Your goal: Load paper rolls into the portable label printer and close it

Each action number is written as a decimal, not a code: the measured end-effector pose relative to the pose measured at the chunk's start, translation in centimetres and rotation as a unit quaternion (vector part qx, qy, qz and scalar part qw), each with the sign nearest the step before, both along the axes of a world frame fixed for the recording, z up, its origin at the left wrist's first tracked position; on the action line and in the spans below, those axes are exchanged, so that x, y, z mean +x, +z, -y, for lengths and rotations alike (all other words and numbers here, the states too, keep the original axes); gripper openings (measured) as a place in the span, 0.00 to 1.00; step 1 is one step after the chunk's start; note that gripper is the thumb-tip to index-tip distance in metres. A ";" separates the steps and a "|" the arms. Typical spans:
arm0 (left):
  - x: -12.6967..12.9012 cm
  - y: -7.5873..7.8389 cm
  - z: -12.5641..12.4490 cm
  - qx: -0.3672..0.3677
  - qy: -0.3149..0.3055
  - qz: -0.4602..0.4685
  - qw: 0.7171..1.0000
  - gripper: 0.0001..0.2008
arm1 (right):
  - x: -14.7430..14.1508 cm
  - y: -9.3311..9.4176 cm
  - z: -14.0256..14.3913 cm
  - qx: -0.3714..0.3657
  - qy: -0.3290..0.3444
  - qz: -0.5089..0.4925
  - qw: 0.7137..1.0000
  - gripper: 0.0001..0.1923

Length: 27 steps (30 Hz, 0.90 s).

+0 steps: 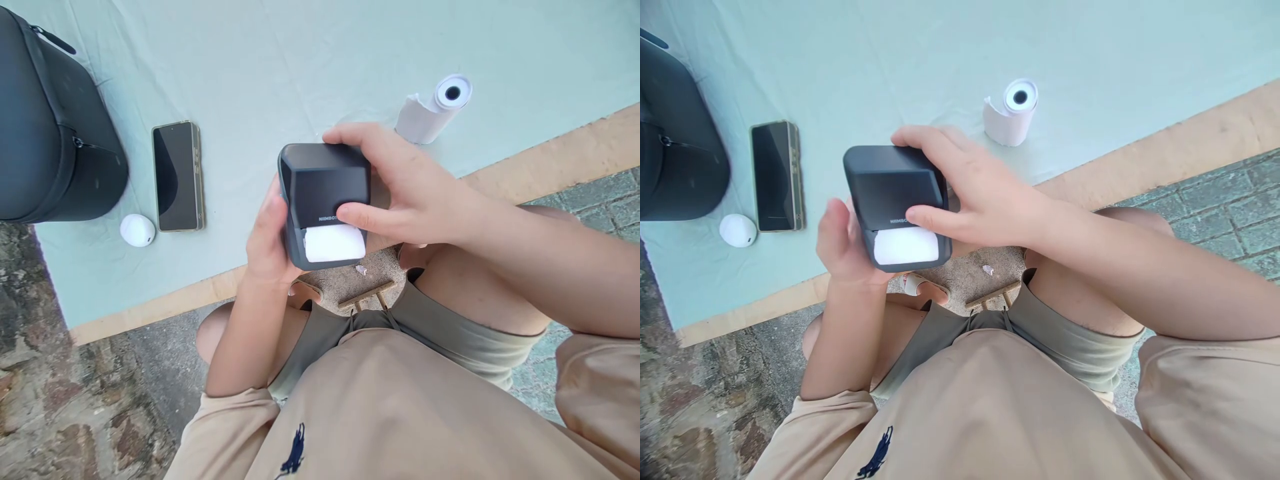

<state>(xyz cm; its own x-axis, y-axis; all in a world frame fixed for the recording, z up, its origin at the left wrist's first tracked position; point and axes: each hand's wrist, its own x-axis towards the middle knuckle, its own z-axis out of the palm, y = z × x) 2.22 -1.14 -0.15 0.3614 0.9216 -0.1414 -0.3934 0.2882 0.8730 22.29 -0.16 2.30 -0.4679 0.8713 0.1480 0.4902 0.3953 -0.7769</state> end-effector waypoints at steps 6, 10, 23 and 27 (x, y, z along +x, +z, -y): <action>0.1 -0.3 0.1 -0.040 0.039 -0.046 0.997 0.28 | 0.2 0.4 0.2 0.064 -0.005 0.035 0.997 0.29; 0.0 -0.7 0.2 -0.034 0.046 -0.060 0.997 0.30 | 0.1 0.2 0.1 0.051 0.017 0.044 0.998 0.31; 0.4 -0.5 -0.1 -0.024 0.076 -0.042 0.996 0.22 | 0.6 0.8 0.4 0.140 -0.024 0.067 0.988 0.34; 0.7 -0.2 -0.3 -0.014 0.032 0.035 0.999 0.24 | 0.5 2.2 1.4 0.159 -0.158 0.034 0.974 0.21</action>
<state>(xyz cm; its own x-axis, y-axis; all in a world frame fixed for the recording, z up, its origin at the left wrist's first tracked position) 2.92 -0.83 -0.31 0.3111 0.9393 -0.1450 -0.4711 0.2849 0.8348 22.77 -1.53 4.48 -0.2021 0.8882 0.4125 0.6723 0.4322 -0.6011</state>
